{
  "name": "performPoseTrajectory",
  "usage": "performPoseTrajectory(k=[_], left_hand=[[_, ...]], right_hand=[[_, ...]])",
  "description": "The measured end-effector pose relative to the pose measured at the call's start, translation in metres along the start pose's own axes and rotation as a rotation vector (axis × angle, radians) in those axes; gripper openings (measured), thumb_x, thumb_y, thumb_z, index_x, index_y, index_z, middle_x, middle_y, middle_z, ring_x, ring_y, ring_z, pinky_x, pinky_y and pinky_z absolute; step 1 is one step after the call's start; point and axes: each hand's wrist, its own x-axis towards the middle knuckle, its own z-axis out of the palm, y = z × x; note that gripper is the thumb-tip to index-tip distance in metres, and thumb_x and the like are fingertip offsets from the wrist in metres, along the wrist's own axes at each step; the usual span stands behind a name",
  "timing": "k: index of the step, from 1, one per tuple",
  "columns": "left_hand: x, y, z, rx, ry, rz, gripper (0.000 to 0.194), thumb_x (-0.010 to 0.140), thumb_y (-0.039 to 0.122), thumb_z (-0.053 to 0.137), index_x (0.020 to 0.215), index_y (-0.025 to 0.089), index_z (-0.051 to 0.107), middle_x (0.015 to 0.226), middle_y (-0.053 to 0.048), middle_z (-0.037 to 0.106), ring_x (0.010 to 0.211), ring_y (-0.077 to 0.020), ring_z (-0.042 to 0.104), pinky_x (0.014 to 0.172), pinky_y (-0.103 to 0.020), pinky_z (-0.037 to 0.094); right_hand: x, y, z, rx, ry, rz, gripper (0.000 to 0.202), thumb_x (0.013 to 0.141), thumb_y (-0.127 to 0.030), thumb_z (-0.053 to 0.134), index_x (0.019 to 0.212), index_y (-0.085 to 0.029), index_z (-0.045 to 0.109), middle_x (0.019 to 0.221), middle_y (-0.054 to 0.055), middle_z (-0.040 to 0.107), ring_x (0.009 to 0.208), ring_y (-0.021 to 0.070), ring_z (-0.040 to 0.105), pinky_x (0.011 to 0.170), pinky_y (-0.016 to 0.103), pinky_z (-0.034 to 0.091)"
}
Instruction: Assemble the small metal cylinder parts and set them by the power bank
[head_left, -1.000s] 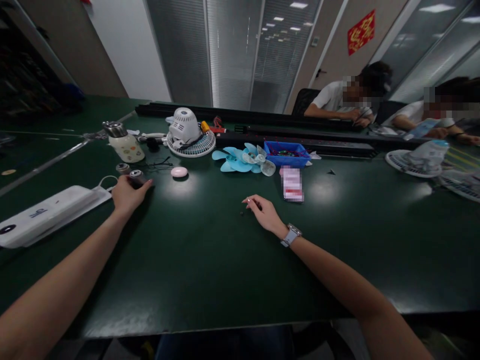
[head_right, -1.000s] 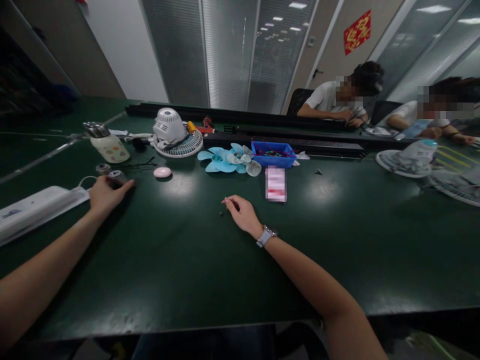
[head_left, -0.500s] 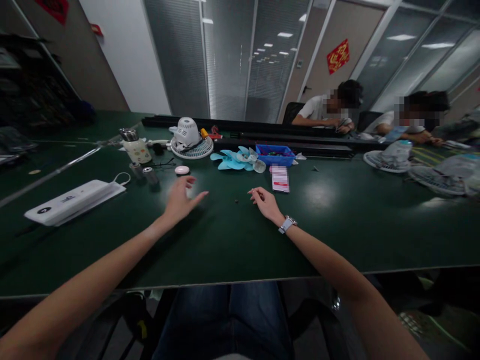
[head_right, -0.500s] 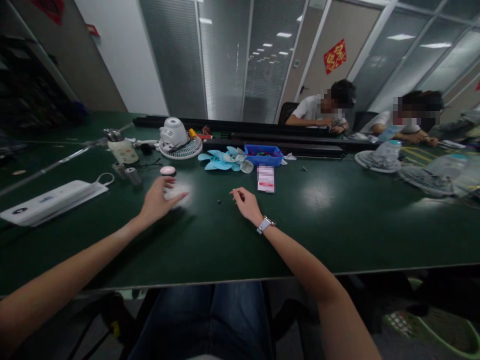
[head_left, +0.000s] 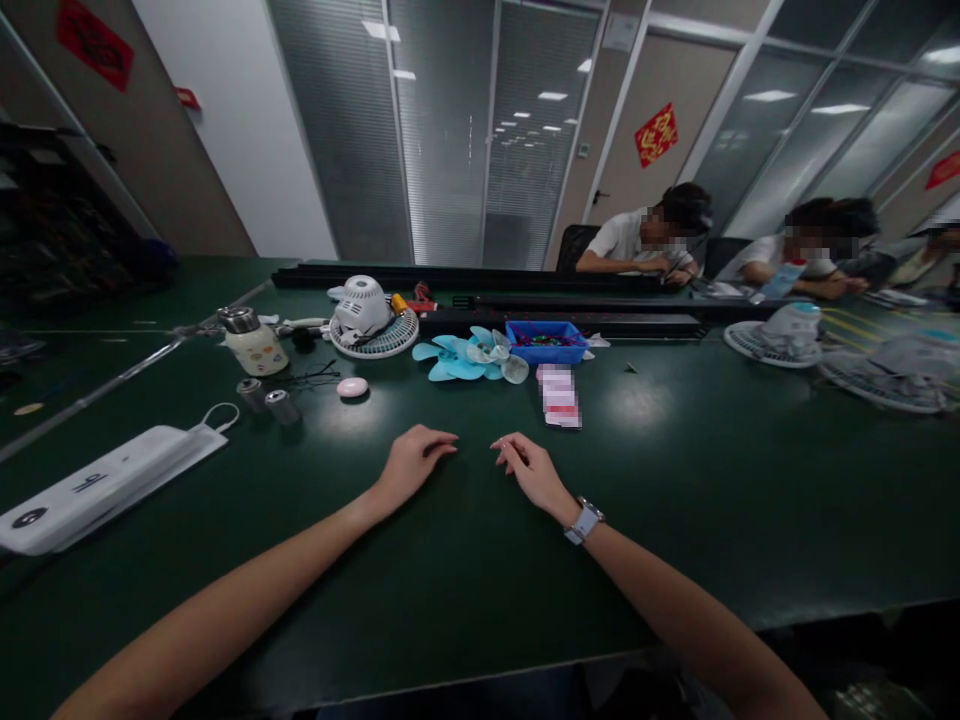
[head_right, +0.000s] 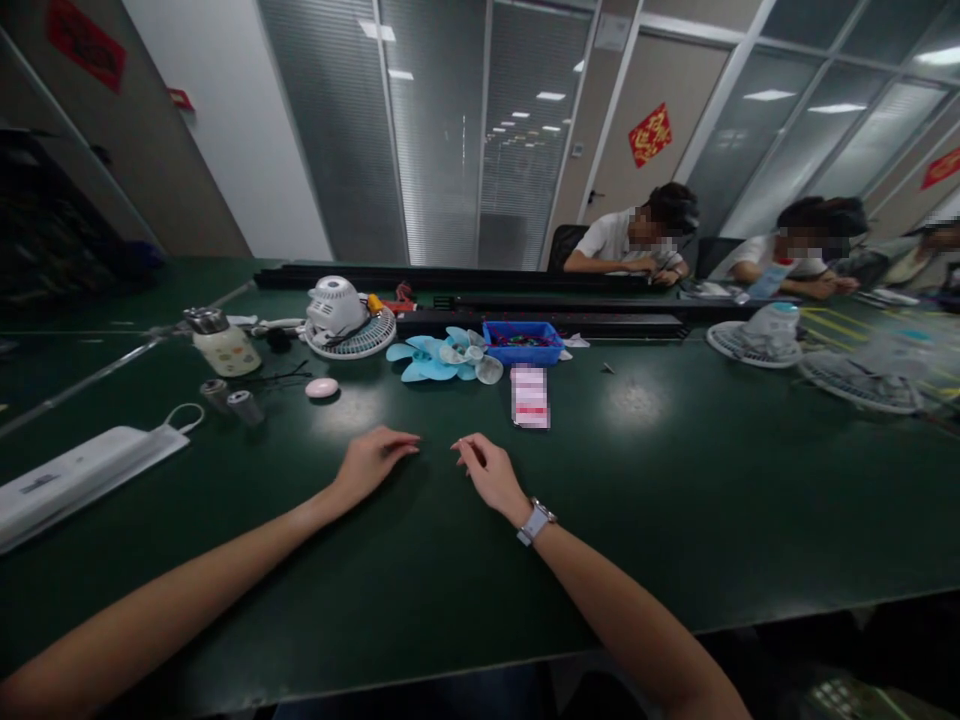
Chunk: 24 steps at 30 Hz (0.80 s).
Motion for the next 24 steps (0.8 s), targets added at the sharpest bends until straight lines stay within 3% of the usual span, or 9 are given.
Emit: performPoseTrajectory(k=[1,4,6,7,10,13,17,24], left_hand=[[-0.002,-0.008,-0.018,0.052,0.106,-0.055,0.019,0.087,0.036,0.059,0.101,0.029,0.070,0.097,-0.006,0.070,0.084,-0.0229,0.063,0.078,-0.041,0.050],[-0.005,-0.039,-0.083,0.365,0.594,-0.305,0.025,0.088,0.041,0.057,0.095,0.019,0.068,0.100,-0.008,0.069,0.100,-0.0267,0.061,0.091,-0.042,0.044],[-0.004,-0.065,-0.121,0.493,0.797,-0.427,0.034,0.088,0.045,0.056,0.101,0.014,0.062,0.102,-0.010,0.068,0.101,-0.0260,0.062,0.092,-0.039,0.042],[-0.004,-0.077,-0.136,0.507,0.833,-0.453,0.037,0.087,0.043,0.058,0.110,0.013,0.057,0.102,-0.009,0.068,0.098,-0.0243,0.064,0.091,-0.036,0.042],[-0.007,-0.110,-0.158,0.538,0.764,-0.532,0.039,0.084,0.034,0.063,0.115,0.012,0.052,0.096,-0.006,0.071,0.091,-0.0226,0.067,0.090,-0.034,0.042],[-0.011,-0.127,-0.159,0.537,0.675,-0.572,0.037,0.082,0.028,0.067,0.112,0.012,0.053,0.095,-0.006,0.072,0.090,-0.0217,0.068,0.089,-0.032,0.044],[-0.012,-0.130,-0.157,0.511,0.645,-0.518,0.037,0.082,0.025,0.067,0.114,0.012,0.053,0.094,-0.005,0.073,0.090,-0.0188,0.069,0.085,-0.027,0.046],[-0.012,-0.137,-0.159,0.638,0.579,-0.513,0.033,0.083,0.031,0.065,0.109,0.013,0.056,0.093,-0.007,0.073,0.090,-0.0220,0.068,0.085,-0.030,0.045]], right_hand=[[-0.003,-0.001,-0.003,0.003,-0.010,0.015,0.035,0.095,-0.045,0.043,0.103,-0.017,0.063,0.084,0.004,0.063,0.067,0.0127,0.057,0.063,0.027,0.046],[-0.006,-0.001,-0.007,0.017,-0.026,0.053,0.035,0.095,-0.046,0.044,0.104,-0.018,0.062,0.085,0.004,0.062,0.070,0.0135,0.058,0.064,0.027,0.047],[-0.005,-0.002,-0.007,0.026,-0.034,0.061,0.034,0.094,-0.046,0.045,0.105,-0.018,0.062,0.086,0.004,0.062,0.071,0.0139,0.058,0.065,0.028,0.048],[-0.004,-0.002,-0.006,0.032,-0.036,0.064,0.034,0.094,-0.045,0.046,0.105,-0.018,0.061,0.086,0.004,0.062,0.072,0.0141,0.058,0.065,0.027,0.048],[-0.003,-0.002,-0.006,0.050,-0.034,0.072,0.032,0.094,-0.044,0.046,0.106,-0.017,0.060,0.086,0.004,0.061,0.073,0.0142,0.058,0.066,0.028,0.049],[-0.003,-0.002,-0.006,0.049,-0.042,0.069,0.032,0.094,-0.043,0.045,0.107,-0.017,0.059,0.087,0.004,0.061,0.074,0.0141,0.058,0.067,0.028,0.049],[-0.003,-0.002,-0.007,0.043,-0.050,0.064,0.032,0.094,-0.044,0.045,0.107,-0.018,0.059,0.087,0.004,0.061,0.077,0.0148,0.060,0.068,0.028,0.049],[-0.003,-0.001,-0.007,0.015,-0.065,0.067,0.031,0.095,-0.043,0.045,0.107,-0.018,0.059,0.091,0.005,0.063,0.079,0.0157,0.061,0.068,0.030,0.050]])
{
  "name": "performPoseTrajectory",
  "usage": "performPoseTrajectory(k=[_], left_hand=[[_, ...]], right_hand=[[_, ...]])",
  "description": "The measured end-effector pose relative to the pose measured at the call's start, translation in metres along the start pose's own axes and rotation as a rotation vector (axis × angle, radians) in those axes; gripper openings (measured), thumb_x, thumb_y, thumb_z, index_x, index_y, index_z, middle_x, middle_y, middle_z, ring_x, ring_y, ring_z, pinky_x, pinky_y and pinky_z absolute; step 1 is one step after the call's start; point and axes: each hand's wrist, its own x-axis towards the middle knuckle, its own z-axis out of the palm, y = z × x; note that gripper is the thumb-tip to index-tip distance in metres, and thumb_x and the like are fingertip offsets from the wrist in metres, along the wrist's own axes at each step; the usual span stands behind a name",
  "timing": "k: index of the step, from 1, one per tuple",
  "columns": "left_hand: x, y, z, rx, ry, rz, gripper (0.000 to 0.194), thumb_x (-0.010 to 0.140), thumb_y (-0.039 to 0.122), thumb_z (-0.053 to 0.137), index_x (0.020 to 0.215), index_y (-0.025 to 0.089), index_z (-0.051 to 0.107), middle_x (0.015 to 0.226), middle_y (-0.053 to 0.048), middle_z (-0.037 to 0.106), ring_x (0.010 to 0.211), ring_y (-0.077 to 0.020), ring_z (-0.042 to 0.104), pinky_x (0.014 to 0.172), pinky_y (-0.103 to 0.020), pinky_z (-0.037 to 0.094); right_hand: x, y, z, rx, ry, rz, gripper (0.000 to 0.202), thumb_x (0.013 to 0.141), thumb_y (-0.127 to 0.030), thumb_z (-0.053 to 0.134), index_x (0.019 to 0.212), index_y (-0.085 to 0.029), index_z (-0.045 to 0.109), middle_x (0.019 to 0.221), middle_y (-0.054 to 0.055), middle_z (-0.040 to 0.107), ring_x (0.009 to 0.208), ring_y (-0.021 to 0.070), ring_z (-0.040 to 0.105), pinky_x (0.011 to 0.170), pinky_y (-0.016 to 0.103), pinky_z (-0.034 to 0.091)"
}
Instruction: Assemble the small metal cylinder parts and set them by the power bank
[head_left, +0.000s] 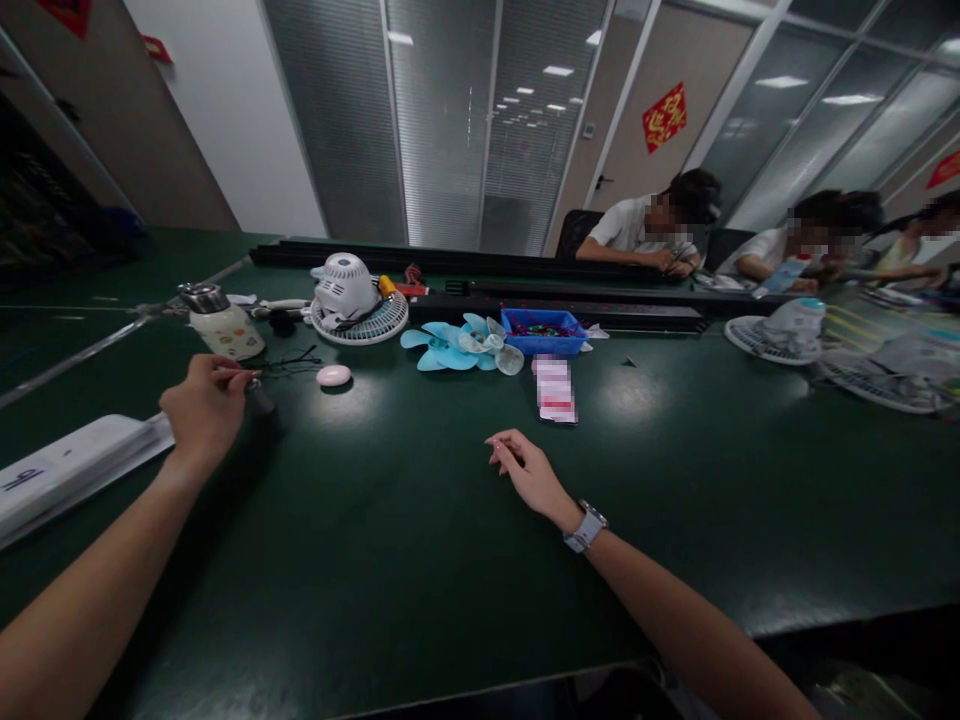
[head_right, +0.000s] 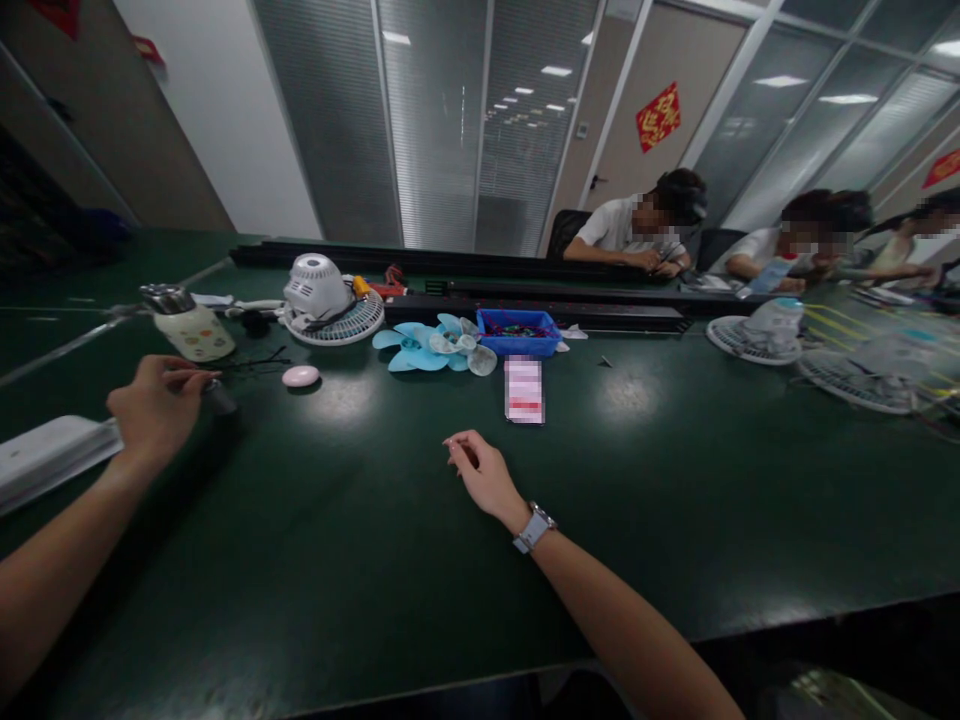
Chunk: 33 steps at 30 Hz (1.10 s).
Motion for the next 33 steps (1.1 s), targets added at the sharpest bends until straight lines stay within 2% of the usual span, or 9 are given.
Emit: performPoseTrajectory(k=[5,9,16,22,28,31,33], left_hand=[[-0.003,0.000,-0.002,-0.048,0.023,0.036,0.025,0.081,0.033,0.065,0.097,0.015,0.061,0.089,-0.004,0.071,0.086,-0.0196,0.068,0.083,-0.026,0.045],[-0.004,0.006,-0.005,-0.076,0.011,0.010,0.026,0.079,0.036,0.065,0.095,0.015,0.065,0.089,-0.003,0.071,0.083,-0.0194,0.067,0.082,-0.027,0.046],[-0.008,0.018,-0.001,-0.304,0.128,-0.275,0.035,0.070,0.036,0.075,0.094,0.011,0.068,0.087,-0.005,0.072,0.082,-0.0198,0.069,0.081,-0.031,0.053],[-0.011,0.014,0.016,-0.495,0.207,-0.338,0.041,0.072,0.033,0.074,0.102,0.007,0.064,0.096,-0.011,0.070,0.085,-0.0181,0.069,0.076,-0.026,0.056],[-0.014,0.010,0.022,-0.527,0.218,-0.327,0.045,0.074,0.035,0.072,0.106,0.006,0.061,0.100,-0.014,0.069,0.090,-0.0208,0.068,0.080,-0.031,0.056],[-0.017,0.007,0.025,-0.582,0.176,-0.282,0.042,0.076,0.033,0.069,0.108,0.006,0.062,0.104,-0.014,0.068,0.093,-0.0216,0.068,0.086,-0.034,0.055],[-0.019,0.004,0.027,-0.583,0.134,-0.239,0.048,0.076,0.034,0.070,0.116,0.009,0.060,0.112,-0.014,0.066,0.098,-0.0213,0.066,0.089,-0.034,0.054]], right_hand=[[-0.001,0.000,-0.001,-0.009,-0.006,0.012,0.031,0.095,-0.044,0.045,0.107,-0.019,0.059,0.092,0.006,0.063,0.080,0.0162,0.061,0.069,0.031,0.051],[-0.002,-0.001,-0.002,0.005,-0.024,0.012,0.031,0.094,-0.044,0.046,0.108,-0.019,0.059,0.095,0.006,0.063,0.085,0.0174,0.061,0.070,0.031,0.051],[-0.001,0.003,-0.001,-0.004,-0.009,0.001,0.030,0.095,-0.042,0.046,0.108,-0.020,0.059,0.096,0.006,0.064,0.085,0.0169,0.061,0.071,0.031,0.051],[-0.001,0.005,-0.002,-0.002,-0.023,0.009,0.029,0.095,-0.043,0.046,0.109,-0.021,0.059,0.097,0.006,0.064,0.086,0.0172,0.061,0.072,0.032,0.051],[0.000,0.007,-0.002,0.002,-0.032,0.021,0.028,0.095,-0.042,0.046,0.109,-0.021,0.059,0.099,0.006,0.063,0.088,0.0177,0.061,0.072,0.033,0.051],[0.000,0.007,-0.002,0.011,-0.035,0.029,0.028,0.094,-0.042,0.047,0.109,-0.021,0.059,0.100,0.006,0.063,0.088,0.0177,0.060,0.072,0.033,0.051],[0.000,0.006,-0.002,0.019,-0.033,0.031,0.028,0.094,-0.043,0.047,0.109,-0.021,0.059,0.099,0.006,0.063,0.086,0.0174,0.060,0.071,0.032,0.050]])
